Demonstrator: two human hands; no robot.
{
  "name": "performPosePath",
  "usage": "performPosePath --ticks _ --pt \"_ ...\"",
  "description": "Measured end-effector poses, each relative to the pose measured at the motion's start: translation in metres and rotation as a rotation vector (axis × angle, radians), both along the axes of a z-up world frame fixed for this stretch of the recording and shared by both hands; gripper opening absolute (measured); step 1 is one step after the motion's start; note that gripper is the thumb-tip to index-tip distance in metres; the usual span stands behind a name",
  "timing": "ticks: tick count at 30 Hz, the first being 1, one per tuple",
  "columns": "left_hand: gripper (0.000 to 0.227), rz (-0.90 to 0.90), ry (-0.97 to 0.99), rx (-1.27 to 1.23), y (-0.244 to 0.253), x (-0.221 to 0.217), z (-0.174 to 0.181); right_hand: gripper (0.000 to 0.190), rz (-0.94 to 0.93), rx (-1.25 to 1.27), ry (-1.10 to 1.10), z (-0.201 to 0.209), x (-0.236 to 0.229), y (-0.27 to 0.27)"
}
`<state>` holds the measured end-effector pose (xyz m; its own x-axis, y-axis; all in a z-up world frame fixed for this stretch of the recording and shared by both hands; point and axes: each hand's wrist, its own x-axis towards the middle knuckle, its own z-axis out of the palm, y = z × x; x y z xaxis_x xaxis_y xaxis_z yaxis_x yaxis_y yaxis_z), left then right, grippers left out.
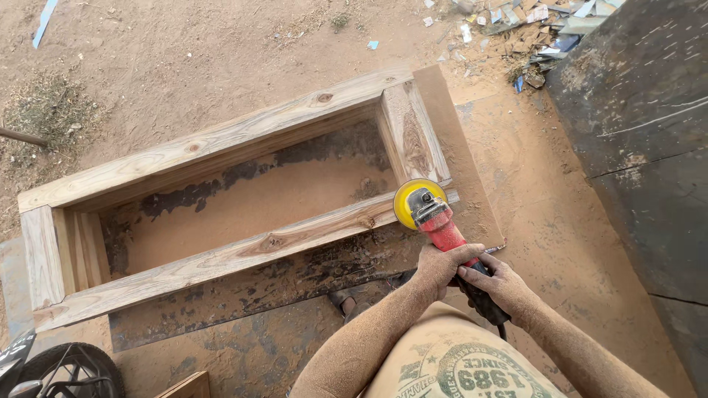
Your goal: The person sands the surface of a rectangular wooden frame using an angle grinder with a sanding disc.
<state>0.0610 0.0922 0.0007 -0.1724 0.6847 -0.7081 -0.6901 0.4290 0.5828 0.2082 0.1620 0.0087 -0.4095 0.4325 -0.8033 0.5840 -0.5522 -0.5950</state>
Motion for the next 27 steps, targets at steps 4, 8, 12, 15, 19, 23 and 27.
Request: performPosePath --ticks 4,8,12,15,19,23,27 --pt "0.041 -0.071 0.053 0.005 0.020 0.012 -0.003 0.044 -0.048 0.021 -0.049 -0.001 0.014 0.011" --pt "0.045 -0.147 0.134 0.010 0.039 0.018 -0.001 0.043 -0.119 0.035 -0.015 0.005 0.022 0.020" --pt "0.046 -0.191 0.129 0.002 0.051 0.025 0.001 0.042 -0.149 0.040 -0.015 0.006 0.029 0.027" --pt "0.045 -0.198 0.096 0.012 0.052 0.033 0.003 0.042 -0.190 0.027 0.011 0.002 0.042 0.024" --pt "0.043 -0.255 0.107 -0.009 0.045 0.048 0.004 0.042 -0.198 0.001 -0.016 -0.006 0.064 0.013" --pt "0.040 -0.256 0.103 -0.008 0.040 0.051 -0.001 0.042 -0.193 0.008 0.021 -0.008 0.064 0.007" --pt "0.037 -0.173 0.141 -0.032 0.053 0.026 -0.007 0.044 -0.218 0.032 0.090 -0.002 0.029 0.016"
